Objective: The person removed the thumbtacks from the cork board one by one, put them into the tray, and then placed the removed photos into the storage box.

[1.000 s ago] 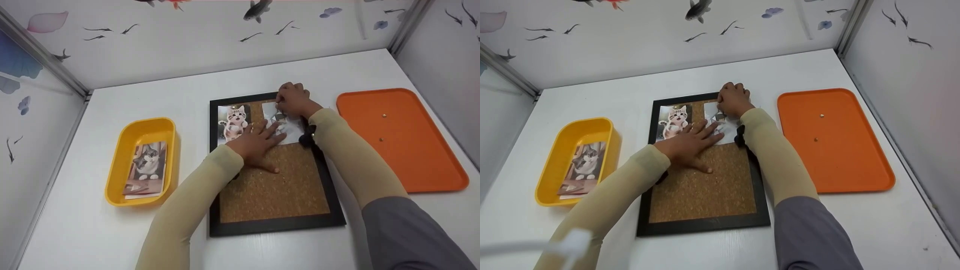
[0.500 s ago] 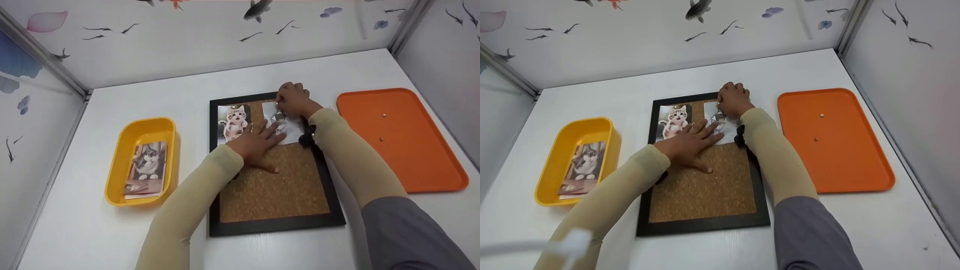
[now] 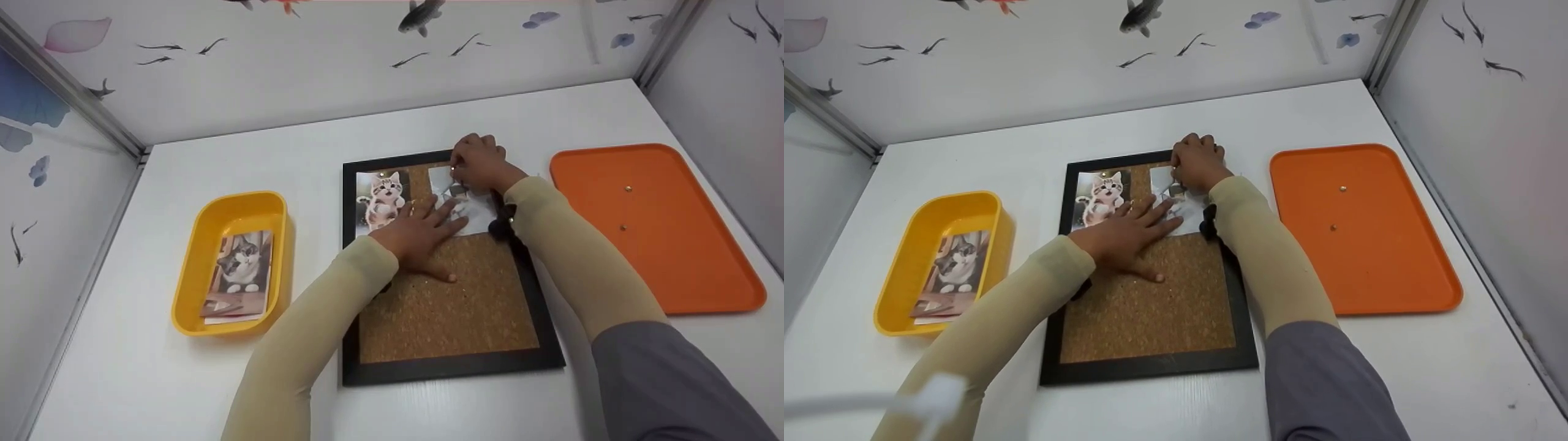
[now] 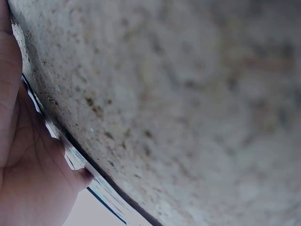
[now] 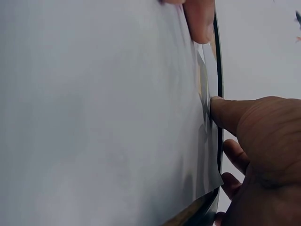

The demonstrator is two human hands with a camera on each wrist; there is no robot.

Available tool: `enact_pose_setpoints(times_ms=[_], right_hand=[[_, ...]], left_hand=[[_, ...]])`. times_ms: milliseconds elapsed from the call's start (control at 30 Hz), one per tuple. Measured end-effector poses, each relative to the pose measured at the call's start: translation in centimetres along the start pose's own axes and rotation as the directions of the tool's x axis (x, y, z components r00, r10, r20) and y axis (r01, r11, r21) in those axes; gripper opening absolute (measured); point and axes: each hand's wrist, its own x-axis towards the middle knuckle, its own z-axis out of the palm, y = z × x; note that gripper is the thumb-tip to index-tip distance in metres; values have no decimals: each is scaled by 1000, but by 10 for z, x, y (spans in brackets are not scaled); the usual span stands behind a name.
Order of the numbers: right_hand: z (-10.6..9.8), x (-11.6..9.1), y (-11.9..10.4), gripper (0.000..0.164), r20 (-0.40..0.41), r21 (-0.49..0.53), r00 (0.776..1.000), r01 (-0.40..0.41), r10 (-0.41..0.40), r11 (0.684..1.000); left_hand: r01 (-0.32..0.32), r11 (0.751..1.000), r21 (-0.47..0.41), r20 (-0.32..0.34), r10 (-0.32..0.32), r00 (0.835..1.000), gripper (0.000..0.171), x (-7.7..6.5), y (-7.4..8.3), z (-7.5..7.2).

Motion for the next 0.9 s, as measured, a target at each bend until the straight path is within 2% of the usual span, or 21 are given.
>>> enact_pose_setpoints(times_ms=[400,900], right_hand=[[0,1,0,19,-21,-24,1000,14,-14,1000],[1,3,1,17,-24,-2,1000,3,-3,1000]], left_hand=[[3,1000,1,2,-3,1000,107,-1,1,0],[2,1000,3,12,-2,1000,106,0,0,-1]])
